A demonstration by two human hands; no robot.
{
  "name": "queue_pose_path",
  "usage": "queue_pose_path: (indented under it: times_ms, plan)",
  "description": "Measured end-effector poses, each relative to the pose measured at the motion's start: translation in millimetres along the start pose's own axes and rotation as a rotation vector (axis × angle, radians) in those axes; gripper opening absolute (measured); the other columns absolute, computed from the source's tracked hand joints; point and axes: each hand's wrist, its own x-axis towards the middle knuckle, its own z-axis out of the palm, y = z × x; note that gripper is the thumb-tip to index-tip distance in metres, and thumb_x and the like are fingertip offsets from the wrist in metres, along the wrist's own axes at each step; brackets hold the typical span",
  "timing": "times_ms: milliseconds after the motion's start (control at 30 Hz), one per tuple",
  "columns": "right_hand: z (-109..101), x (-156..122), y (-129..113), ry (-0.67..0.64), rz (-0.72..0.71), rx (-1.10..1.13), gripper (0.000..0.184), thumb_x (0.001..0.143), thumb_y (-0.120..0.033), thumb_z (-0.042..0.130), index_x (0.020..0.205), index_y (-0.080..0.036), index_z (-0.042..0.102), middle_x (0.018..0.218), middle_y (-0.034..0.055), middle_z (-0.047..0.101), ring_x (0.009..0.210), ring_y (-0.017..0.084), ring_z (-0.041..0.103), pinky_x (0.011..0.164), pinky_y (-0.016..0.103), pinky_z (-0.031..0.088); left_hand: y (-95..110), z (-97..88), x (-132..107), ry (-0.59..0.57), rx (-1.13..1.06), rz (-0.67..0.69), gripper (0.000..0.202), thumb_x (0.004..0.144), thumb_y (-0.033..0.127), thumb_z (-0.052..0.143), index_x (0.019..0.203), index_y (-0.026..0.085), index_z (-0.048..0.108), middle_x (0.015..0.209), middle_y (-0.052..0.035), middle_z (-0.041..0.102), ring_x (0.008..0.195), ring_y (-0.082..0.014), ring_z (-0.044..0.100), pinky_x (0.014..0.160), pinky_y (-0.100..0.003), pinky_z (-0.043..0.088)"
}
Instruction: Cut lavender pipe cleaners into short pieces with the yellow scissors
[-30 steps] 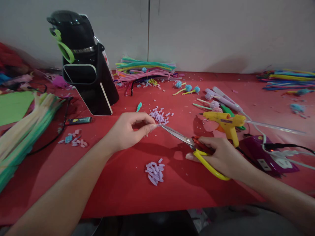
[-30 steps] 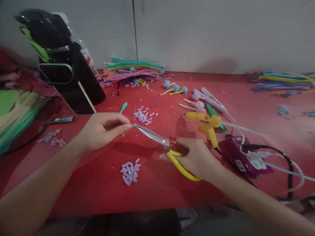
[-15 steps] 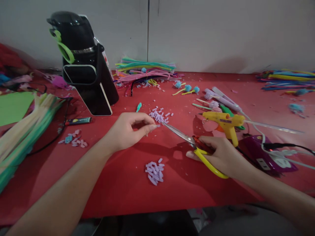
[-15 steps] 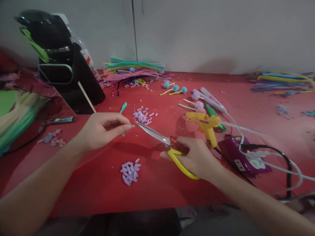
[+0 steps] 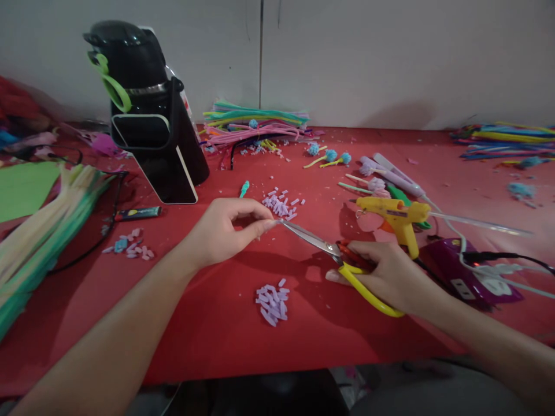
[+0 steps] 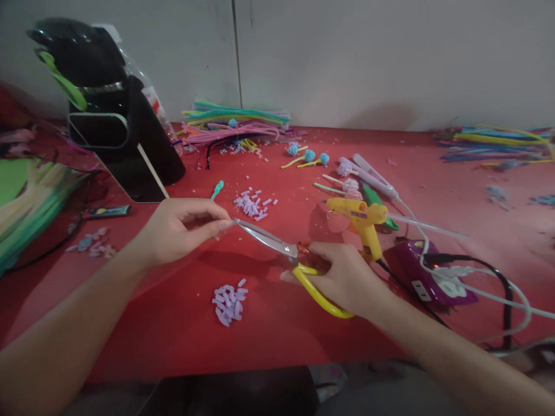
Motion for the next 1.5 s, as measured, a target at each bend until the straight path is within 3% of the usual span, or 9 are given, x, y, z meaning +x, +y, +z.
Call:
queue_pose_path:
  times_ms: [333, 533, 600, 767, 933, 1033, 1200, 1267, 1500]
  plan:
    - [1.9, 1.3, 2.1, 0.023, 0.012, -0.005, 0.065, 0.067, -0.075, 0.067, 0.056, -0.022, 0.031, 0.055, -0.0051, 0.025, 0.053, 0.01, 0.025, 0.045, 0.024, 0.022, -1.6, 1.0, 0.2, -0.006, 0.01, -0.001, 0.012, 0.085, 0.026, 0.067, 0.08, 0.015, 0.072, 0.076, -0.0029, 0.072, 0.068, -0.0118, 0.064, 0.065, -0.021, 0.052]
    - [3.5, 1.6, 6.8, 0.022, 0.055, 0.04, 0.062, 0.066, -0.076, 0.068, 0.058, -0.021, 0.038, 0.056, -0.0053, 0.029, 0.053, 0.01, 0.027, 0.045, 0.025, 0.023, -4.0, -4.6, -0.7, -0.052, -0.012, 0.011, 0.013, 0.085, 0.028, 0.068, 0.081, 0.017, 0.075, 0.077, -0.0029, 0.073, 0.068, -0.0117, 0.064, 0.063, -0.021, 0.051]
    - [3.6, 1.5, 7.0, 0.013, 0.06, 0.053, 0.062, 0.066, -0.076, 0.068, 0.058, -0.021, 0.04, 0.056, -0.0053, 0.029, 0.053, 0.01, 0.027, 0.045, 0.025, 0.023, -3.4, -9.5, -1.3, -0.151, -0.025, 0.04, 0.012, 0.084, 0.029, 0.069, 0.082, 0.02, 0.077, 0.079, -0.0028, 0.074, 0.07, -0.0127, 0.065, 0.065, -0.022, 0.052]
    - [2.8, 1.7, 5.6, 0.032, 0.024, 0.047, 0.065, 0.066, -0.077, 0.068, 0.057, -0.022, 0.036, 0.056, -0.0056, 0.027, 0.054, 0.01, 0.027, 0.046, 0.025, 0.022, -4.7, -15.6, -3.3, -0.572, -0.028, 0.026, 0.011, 0.082, 0.029, 0.071, 0.085, 0.028, 0.081, 0.08, -0.002, 0.073, 0.07, -0.0136, 0.066, 0.065, -0.022, 0.05]
    - [2.2, 1.7, 5.2, 0.021, 0.017, 0.033, 0.066, 0.066, -0.078, 0.067, 0.057, -0.022, 0.034, 0.056, -0.0056, 0.027, 0.054, 0.01, 0.027, 0.046, 0.025, 0.021, -8.2, -13.6, -4.4, -0.688, -0.036, -0.002, 0.015, 0.08, 0.028, 0.072, 0.091, 0.029, 0.082, 0.079, -0.0021, 0.07, 0.069, -0.0134, 0.063, 0.06, -0.022, 0.046]
    - [2.2, 2.0, 5.0, 0.012, 0.028, 0.034, 0.065, 0.066, -0.079, 0.066, 0.058, -0.022, 0.035, 0.056, -0.0054, 0.028, 0.054, 0.01, 0.028, 0.046, 0.025, 0.022, -7.8, -13.8, -2.1, -0.63, 0.012, -0.006, 0.015, 0.085, 0.03, 0.066, 0.089, 0.026, 0.08, 0.082, -0.0022, 0.07, 0.071, -0.0133, 0.063, 0.064, -0.023, 0.047]
    - [-0.3, 1.2, 7.1, 0.049, 0.035, -0.02, 0.062, 0.069, -0.078, 0.063, 0.058, -0.022, 0.037, 0.054, -0.0052, 0.031, 0.053, 0.01, 0.029, 0.047, 0.026, 0.024, -16.3, -9.7, 5.5, -0.128, 0.232, -0.027, 0.021, 0.089, 0.033, 0.059, 0.083, 0.018, 0.073, 0.081, -0.0027, 0.069, 0.072, -0.0137, 0.059, 0.066, -0.026, 0.044]
    - [-2.9, -1.2, 9.6, 0.044, 0.004, -0.056, 0.061, 0.07, -0.075, 0.065, 0.059, -0.022, 0.037, 0.054, -0.0049, 0.033, 0.053, 0.011, 0.031, 0.048, 0.026, 0.026, -23.0, -6.7, 8.0, -0.01, 0.323, -0.012, 0.021, 0.09, 0.031, 0.057, 0.084, 0.017, 0.072, 0.081, -0.0034, 0.068, 0.069, -0.0135, 0.056, 0.065, -0.027, 0.042]
    - [-11.8, -10.1, 1.5, -0.047, 0.004, -0.34, 0.05, 0.07, -0.067, 0.067, 0.063, -0.023, 0.045, 0.056, -0.0015, 0.051, 0.051, 0.014, 0.041, 0.05, 0.027, 0.027, -36.6, 4.2, 12.9, 0.052, 0.385, 0.01, 0.018, 0.089, 0.026, 0.057, 0.096, 0.018, 0.071, 0.085, -0.0036, 0.063, 0.067, -0.0127, 0.053, 0.065, -0.027, 0.042]
